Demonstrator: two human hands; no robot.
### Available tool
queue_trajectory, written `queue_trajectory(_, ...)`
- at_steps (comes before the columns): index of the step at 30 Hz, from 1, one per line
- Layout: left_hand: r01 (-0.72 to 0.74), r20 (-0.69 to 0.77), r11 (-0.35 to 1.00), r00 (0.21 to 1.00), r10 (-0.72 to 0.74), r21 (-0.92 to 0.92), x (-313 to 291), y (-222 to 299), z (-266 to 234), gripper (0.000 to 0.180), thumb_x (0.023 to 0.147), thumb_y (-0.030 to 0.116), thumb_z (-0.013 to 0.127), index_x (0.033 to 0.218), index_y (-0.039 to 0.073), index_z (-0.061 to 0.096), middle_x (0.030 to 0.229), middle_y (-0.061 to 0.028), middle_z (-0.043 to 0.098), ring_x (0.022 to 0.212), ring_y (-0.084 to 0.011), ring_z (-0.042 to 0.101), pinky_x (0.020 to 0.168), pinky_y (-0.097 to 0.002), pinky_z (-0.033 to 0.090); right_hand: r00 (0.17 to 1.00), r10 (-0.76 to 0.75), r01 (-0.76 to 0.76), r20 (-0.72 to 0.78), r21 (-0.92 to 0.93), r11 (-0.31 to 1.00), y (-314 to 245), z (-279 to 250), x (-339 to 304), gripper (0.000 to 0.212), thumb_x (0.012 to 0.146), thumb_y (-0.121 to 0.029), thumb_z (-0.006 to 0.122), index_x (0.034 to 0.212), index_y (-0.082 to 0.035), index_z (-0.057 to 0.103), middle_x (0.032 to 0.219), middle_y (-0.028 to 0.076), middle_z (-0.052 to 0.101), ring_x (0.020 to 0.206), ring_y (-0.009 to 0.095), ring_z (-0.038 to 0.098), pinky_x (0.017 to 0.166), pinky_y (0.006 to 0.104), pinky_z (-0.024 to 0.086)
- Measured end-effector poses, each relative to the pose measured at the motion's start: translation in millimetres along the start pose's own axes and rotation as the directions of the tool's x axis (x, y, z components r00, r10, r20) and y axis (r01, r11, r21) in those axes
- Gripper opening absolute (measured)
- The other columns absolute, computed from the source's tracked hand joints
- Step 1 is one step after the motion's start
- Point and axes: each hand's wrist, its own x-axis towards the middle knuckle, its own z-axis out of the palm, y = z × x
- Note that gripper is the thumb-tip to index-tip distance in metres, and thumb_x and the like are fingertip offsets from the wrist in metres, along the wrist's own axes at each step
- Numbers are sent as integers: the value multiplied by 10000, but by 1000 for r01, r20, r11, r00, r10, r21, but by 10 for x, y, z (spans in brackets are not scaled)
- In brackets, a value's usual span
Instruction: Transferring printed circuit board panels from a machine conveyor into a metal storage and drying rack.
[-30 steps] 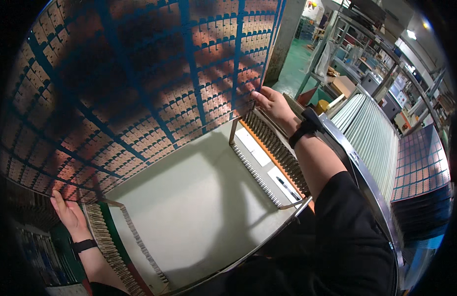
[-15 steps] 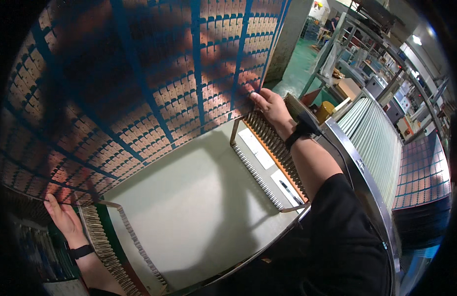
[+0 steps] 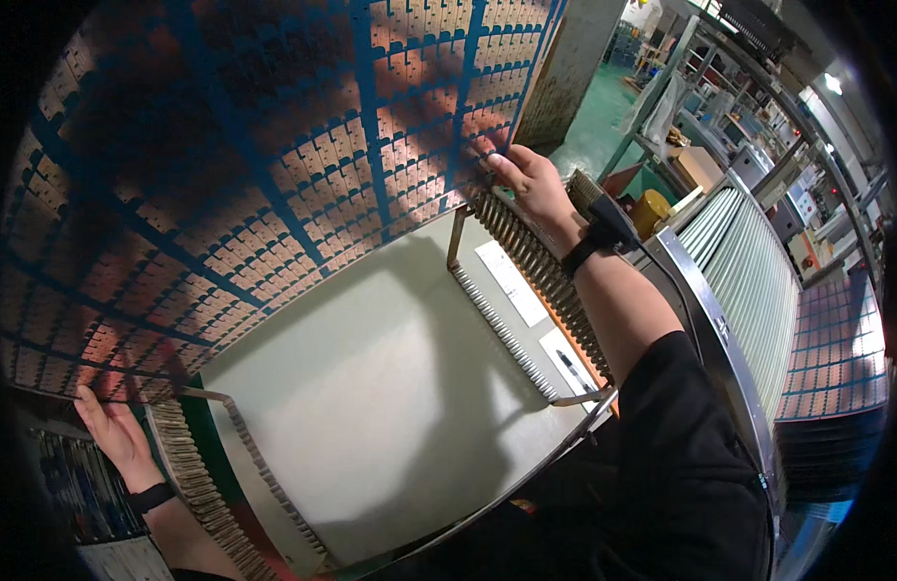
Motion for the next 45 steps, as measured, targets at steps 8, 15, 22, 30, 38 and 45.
queue_trajectory(8, 26, 31, 999, 999, -25, -40, 55, -25, -83, 424, 1013, 252, 535, 1360, 29, 434, 1368, -113, 503, 1228, -207, 507, 1064, -356, 404, 1000, -16, 18, 24, -101, 995, 178, 52, 52, 350, 967, -310, 623, 1045, 31, 623, 797, 51, 596, 785, 119, 520, 763, 296, 465)
queue_trajectory(15, -11, 85, 996, 996, 3, 86, -35, 21, 189, 520, 1009, 299, 539, 1418, 48, 339, 1393, -110, 468, 1240, -223, 499, 1049, -375, 422, 993, 113, -101, 22, -311, 945, -130, 43, -163, 351, 964, -325, 620, 971, 26, 601, 780, 46, 556, 773, 128, 516, 725, 303, 440)
queue_trajectory(22, -176, 159, 904, 980, 122, 391, -34, 107, 288, 269, 1037, 260, 460, 1208, 58, 508, 1235, -101, 459, 1105, -212, 527, 946, -376, 466, 1000, -14, -4, -28, -541, 841, -178, -121, -516, 330, 967, -297, 605, 1077, 11, 646, 903, 96, 644, 855, 167, 585, 796, 314, 458)
queue_trajectory(30, -160, 165, 975, 977, 135, 152, -187, 147, 522, 303, 1003, 109, 470, 1271, 34, 350, 1246, -131, 513, 1142, -200, 524, 1035, -382, 407, 953, -47, 25, -299, -75, 997, 241, -291, -407, 289, 979, -124, 604, 1234, -15, 528, 956, -21, 562, 812, 52, 519, 695, 199, 446)
queue_trajectory(38, -239, 193, 785, 969, 155, 572, -109, -50, 397, 263, 1013, 134, 469, 1255, 38, 436, 1201, -106, 484, 1093, -205, 490, 958, -366, 448, 916, -242, 144, -319, -303, 942, 217, -447, -522, 208, 950, -142, 652, 1100, -18, 578, 940, 3, 571, 852, 103, 526, 774, 240, 447)
queue_trajectory(45, -122, 82, 979, 991, 110, 161, -30, -174, 165, 336, 1033, 227, 494, 1305, 52, 407, 1294, -98, 494, 1215, -196, 481, 1023, -348, 401, 958, -171, 128, -229, -189, 974, -83, 21, -556, 187, 891, -115, 724, 908, -20, 564, 775, -29, 558, 702, 47, 491, 622, 199, 412)
